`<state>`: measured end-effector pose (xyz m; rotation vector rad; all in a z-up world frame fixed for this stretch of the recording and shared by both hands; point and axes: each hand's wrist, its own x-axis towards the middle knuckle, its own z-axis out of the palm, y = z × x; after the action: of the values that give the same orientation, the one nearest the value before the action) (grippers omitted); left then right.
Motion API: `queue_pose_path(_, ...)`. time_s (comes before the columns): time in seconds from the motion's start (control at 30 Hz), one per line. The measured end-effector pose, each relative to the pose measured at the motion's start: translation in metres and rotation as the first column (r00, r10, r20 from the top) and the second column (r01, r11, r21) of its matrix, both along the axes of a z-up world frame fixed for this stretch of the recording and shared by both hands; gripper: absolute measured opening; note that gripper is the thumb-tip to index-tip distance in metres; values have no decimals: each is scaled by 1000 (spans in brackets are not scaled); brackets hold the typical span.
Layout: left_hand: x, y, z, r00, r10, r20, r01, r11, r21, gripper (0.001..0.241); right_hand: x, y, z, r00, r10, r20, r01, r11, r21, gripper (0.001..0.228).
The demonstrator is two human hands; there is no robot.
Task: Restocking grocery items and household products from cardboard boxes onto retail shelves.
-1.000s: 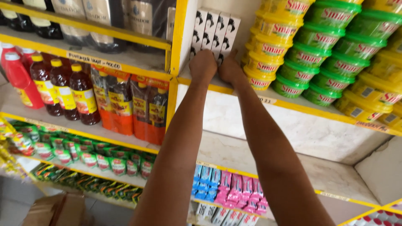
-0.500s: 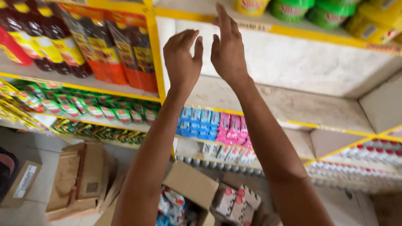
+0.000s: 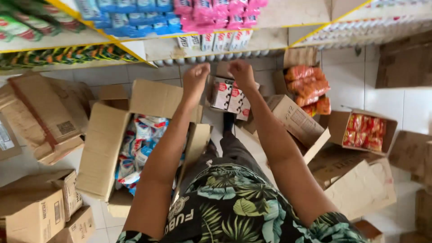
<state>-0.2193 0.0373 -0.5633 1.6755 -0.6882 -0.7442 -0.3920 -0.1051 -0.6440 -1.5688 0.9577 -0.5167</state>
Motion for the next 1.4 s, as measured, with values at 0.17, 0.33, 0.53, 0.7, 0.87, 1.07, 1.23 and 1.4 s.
queue_pose_path(0.17, -82, 13, -123, 970, -103, -219, 153, 962, 225, 32, -103, 21, -116, 979, -133, -153, 176, 932, 317, 16)
queue_pose_path(0.33, -128, 33, -225, 921, -138, -364, 308, 831, 463, 34, -172, 53, -224, 929, -173, -327, 327, 799, 505, 16)
queue_pose_path(0.53, -150, 57, -330, 930, -197, -311, 354, 713, 605, 28, -211, 93, -343, 862, -255, -439, 499, 588, 637, 17)
queue_pose_path(0.7, -163, 73, -424, 908, -356, -223, 405, 604, 686, 27, -213, 108, -408, 867, -244, -434, 495, 519, 697, 21)
queue_pose_path(0.87, -197, 85, -527, 879, -432, -201, 405, 456, 792, 29, -211, 109, -460, 840, -297, -454, 541, 401, 740, 37)
queue_pose_path(1.07, -221, -58, -446, 881, 122, -458, 408, 297, 863, 65, -201, 102, -487, 824, -208, -527, 566, 349, 747, 45)
queue_pose_path(1.23, -243, 18, -549, 919, 38, -392, 320, 509, 799, 70, -201, 104, -503, 854, -205, -478, 520, 324, 790, 46)
queue_pose_path(1.4, -247, 19, -533, 958, -21, -286, 231, 649, 725, 62, -213, 110, -504, 871, -304, -386, 478, 344, 808, 47)
